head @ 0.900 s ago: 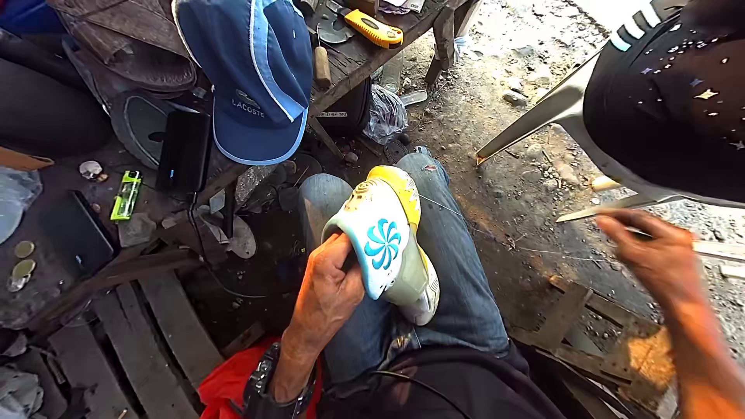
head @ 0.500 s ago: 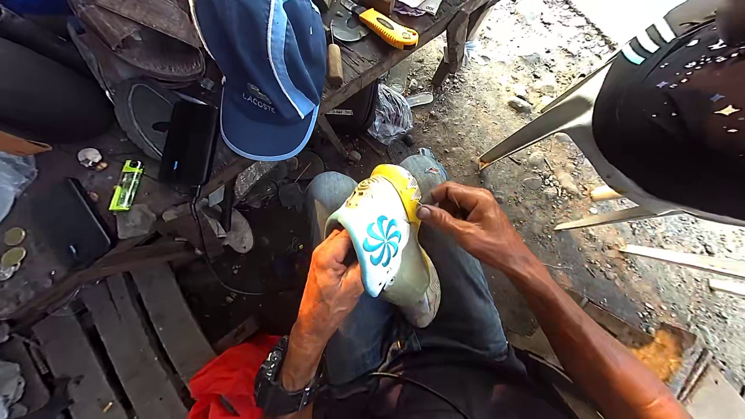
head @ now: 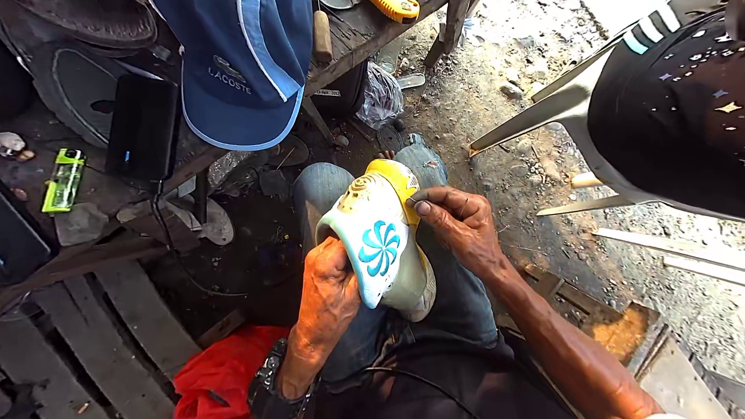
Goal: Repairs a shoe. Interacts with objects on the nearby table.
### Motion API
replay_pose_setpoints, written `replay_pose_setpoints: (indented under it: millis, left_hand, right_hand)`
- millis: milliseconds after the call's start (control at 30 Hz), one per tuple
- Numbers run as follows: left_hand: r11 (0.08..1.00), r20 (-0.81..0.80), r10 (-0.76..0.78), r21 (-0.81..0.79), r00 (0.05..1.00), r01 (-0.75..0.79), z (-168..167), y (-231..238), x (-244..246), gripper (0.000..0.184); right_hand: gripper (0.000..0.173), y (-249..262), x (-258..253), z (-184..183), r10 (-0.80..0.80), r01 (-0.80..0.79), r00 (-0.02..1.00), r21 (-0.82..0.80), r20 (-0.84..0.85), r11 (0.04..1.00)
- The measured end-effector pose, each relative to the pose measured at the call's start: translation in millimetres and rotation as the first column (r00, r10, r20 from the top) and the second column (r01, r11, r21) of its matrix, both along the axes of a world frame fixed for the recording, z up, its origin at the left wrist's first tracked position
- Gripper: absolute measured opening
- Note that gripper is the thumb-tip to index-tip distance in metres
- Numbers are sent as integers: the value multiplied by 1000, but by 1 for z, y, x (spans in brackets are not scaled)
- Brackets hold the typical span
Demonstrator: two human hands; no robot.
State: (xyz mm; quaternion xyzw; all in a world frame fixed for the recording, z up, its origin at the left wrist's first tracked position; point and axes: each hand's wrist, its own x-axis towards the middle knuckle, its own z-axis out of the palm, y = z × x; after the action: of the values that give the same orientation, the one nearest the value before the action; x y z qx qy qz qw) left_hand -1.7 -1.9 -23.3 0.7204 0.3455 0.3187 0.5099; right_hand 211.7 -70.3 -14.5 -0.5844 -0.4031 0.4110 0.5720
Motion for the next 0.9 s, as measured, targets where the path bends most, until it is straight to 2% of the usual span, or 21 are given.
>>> replay_pose_setpoints:
  millis: [133,267,333,400,467,533,633,700,767,900]
  left_hand:
    - [997,-47,-65,45,997,67,-5,6,-5,23]
    - [995,-108,-69,65,992,76,-2,2,-2,15]
    - [994,-54,-62,83,997,66,2,1,-2,12]
    - [999,82,-19,38,996,16,9,-2,-8,14]
    - [992,160,127,-45,979,-121,19,-8,-27,25]
    - [934,144,356,-25,923,-356,21,-6,-57,26]
    - [785,12,614,100,789,-612,10,19,-101,31]
    - [718,-72,689,201,721,-666,2,42,-118,33]
    - [682,-144,723,300,676,-667,-8,67,-124,34]
    - [691,-280,721,357,634,-629,-24,108,-122,44]
  right_hand:
    - [15,4,-4,-8,-40,40,998,5,48,999]
    - [14,4,-2,-4,-44,48,981,-17,190,999]
    - [14,6,3,0,18,-7,974,-49,227,999]
    - [14,8,21,10,105,-87,963,-83,248,993]
    - [20,20,38,32,180,-166,903,-69,391,984]
    - [34,46,41,59,191,-238,775,-2,602,971]
    - [37,102,3,94,146,-404,549,109,823,908]
    - [37,143,-39,105,196,-540,425,74,884,838]
    - [37,186,-81,103,274,-632,266,-47,924,773]
    - [55,265,-145,77,399,-603,-38,-339,916,722]
